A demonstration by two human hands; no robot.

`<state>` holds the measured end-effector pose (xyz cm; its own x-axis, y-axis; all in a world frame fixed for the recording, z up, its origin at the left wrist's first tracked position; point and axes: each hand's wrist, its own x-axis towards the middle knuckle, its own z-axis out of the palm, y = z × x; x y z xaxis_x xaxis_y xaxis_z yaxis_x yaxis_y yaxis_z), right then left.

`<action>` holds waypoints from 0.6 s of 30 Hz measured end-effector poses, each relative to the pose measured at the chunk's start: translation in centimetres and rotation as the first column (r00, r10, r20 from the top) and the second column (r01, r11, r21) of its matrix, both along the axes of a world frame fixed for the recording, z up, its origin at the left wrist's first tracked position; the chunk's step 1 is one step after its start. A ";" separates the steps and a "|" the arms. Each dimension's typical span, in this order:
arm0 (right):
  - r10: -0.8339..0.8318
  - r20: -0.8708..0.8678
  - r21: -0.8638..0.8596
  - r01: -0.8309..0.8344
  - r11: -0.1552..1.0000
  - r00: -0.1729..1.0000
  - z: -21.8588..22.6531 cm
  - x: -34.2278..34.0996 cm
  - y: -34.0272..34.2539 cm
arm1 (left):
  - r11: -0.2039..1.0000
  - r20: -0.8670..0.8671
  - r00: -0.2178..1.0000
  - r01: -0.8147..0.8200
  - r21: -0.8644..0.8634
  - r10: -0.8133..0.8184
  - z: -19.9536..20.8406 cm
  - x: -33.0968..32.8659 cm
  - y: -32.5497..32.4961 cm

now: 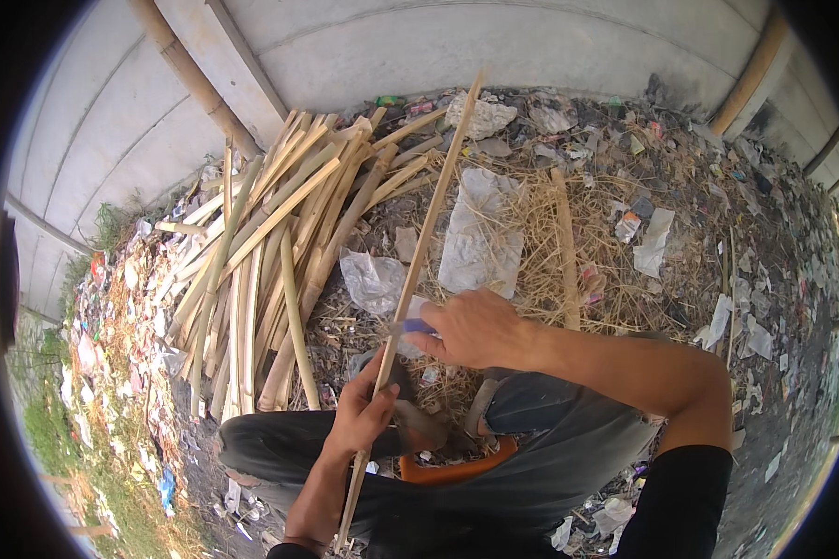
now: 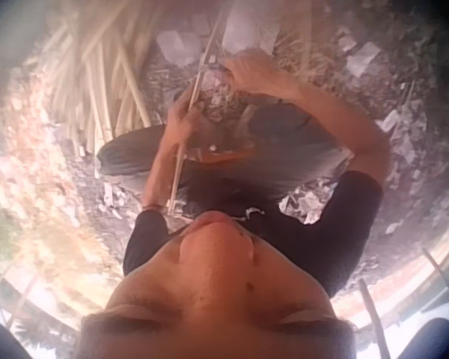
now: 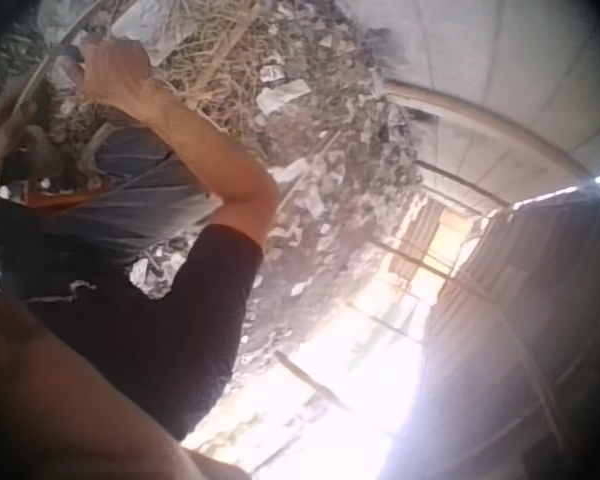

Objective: The person sits on the ground and uses a knife to shave the surface of a long bamboo stick. They repeatedly scrape the stick to remove the outer layer, creating thin shavings that fall to the ground.

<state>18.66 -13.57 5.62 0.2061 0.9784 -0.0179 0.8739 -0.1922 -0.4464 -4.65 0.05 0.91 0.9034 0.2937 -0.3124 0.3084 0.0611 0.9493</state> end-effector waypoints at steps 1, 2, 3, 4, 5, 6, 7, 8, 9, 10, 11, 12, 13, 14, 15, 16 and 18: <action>-0.014 0.029 -0.004 0.014 1.000 0.999 0.3 1.0 0.2 | 1.000 -0.025 1.000 -0.012 -0.016 0.011 0.2 0.2 0.0; -0.019 0.080 0.024 0.017 1.000 0.997 0.3 1.3 0.3 | 0.999 -0.109 0.994 -0.025 -0.037 0.020 1.3 0.6 0.1; -0.025 0.130 0.050 0.019 0.999 0.991 -0.1 1.5 0.6 | 0.999 -0.121 0.992 -0.022 -0.040 0.017 1.3 0.8 0.2; -0.028 0.183 0.075 0.015 0.997 0.983 -0.3 2.0 0.8 | 0.999 -0.130 0.991 -0.021 -0.046 0.015 1.5 0.9 0.1; -0.194 0.134 0.120 0.179 0.977 0.972 -0.2 3.5 1.2 | 1.000 -0.070 0.998 -0.006 -0.031 0.004 0.8 0.7 0.2; -0.353 0.079 0.156 0.339 0.928 0.932 0.2 5.9 1.4 | 1.000 -0.029 0.999 0.019 -0.017 -0.019 0.6 0.4 0.1; -0.419 0.065 0.187 0.401 0.897 0.906 1.2 8.9 1.0 | 0.999 0.012 0.999 0.041 -0.004 -0.041 0.4 0.1 -0.1; -0.483 0.051 0.216 0.462 0.860 0.874 2.0 10.8 0.4 | 0.997 0.035 0.997 0.074 0.005 -0.074 0.4 -0.2 -0.7; -0.496 0.031 0.202 0.480 0.854 0.868 1.8 10.8 0.3 | 0.996 0.041 0.996 0.084 -0.018 -0.083 0.5 -0.3 -0.9; -0.514 0.020 0.183 0.503 0.845 0.857 1.4 10.9 -0.3 | 0.993 0.052 0.993 0.106 -0.048 -0.103 0.5 0.0 -1.2; -0.527 0.009 0.165 0.519 0.839 0.850 1.1 10.8 -0.7 | 0.989 0.046 0.994 0.099 -0.108 -0.094 0.6 0.1 -1.4; -0.458 0.052 0.170 0.444 0.880 0.887 0.8 9.6 -0.5 | 0.992 0.048 0.995 0.087 -0.091 -0.083 0.1 -0.1 -1.0; -0.385 0.097 0.171 0.366 0.915 0.918 0.4 7.8 -0.2 | 0.994 0.054 0.996 0.071 -0.078 -0.066 -0.5 -0.3 -0.7; -0.285 0.086 0.150 0.271 0.951 0.955 0.5 5.3 0.3 | 0.996 0.056 0.997 0.058 -0.066 -0.054 -1.1 -0.5 -0.2; -0.183 0.073 0.131 0.172 0.976 0.980 0.6 2.6 0.5 | 0.995 0.030 0.999 0.029 -0.096 -0.027 -0.3 -0.3 -0.1; -0.067 0.052 0.152 0.058 0.987 0.996 -0.2 0.1 0.3 | 0.993 0.032 0.999 0.008 -0.117 -0.004 0.4 0.0 0.0; 0.033 0.053 0.172 -0.042 0.984 0.998 -0.8 -1.0 0.7 | 0.986 0.021 0.999 -0.022 -0.165 0.025 1.3 0.0 0.3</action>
<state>17.62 -12.86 4.87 0.1655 0.9728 0.1618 0.9010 -0.0824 -0.4260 -4.69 0.35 2.23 0.9043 0.2611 -0.3377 0.2836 0.2239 0.9324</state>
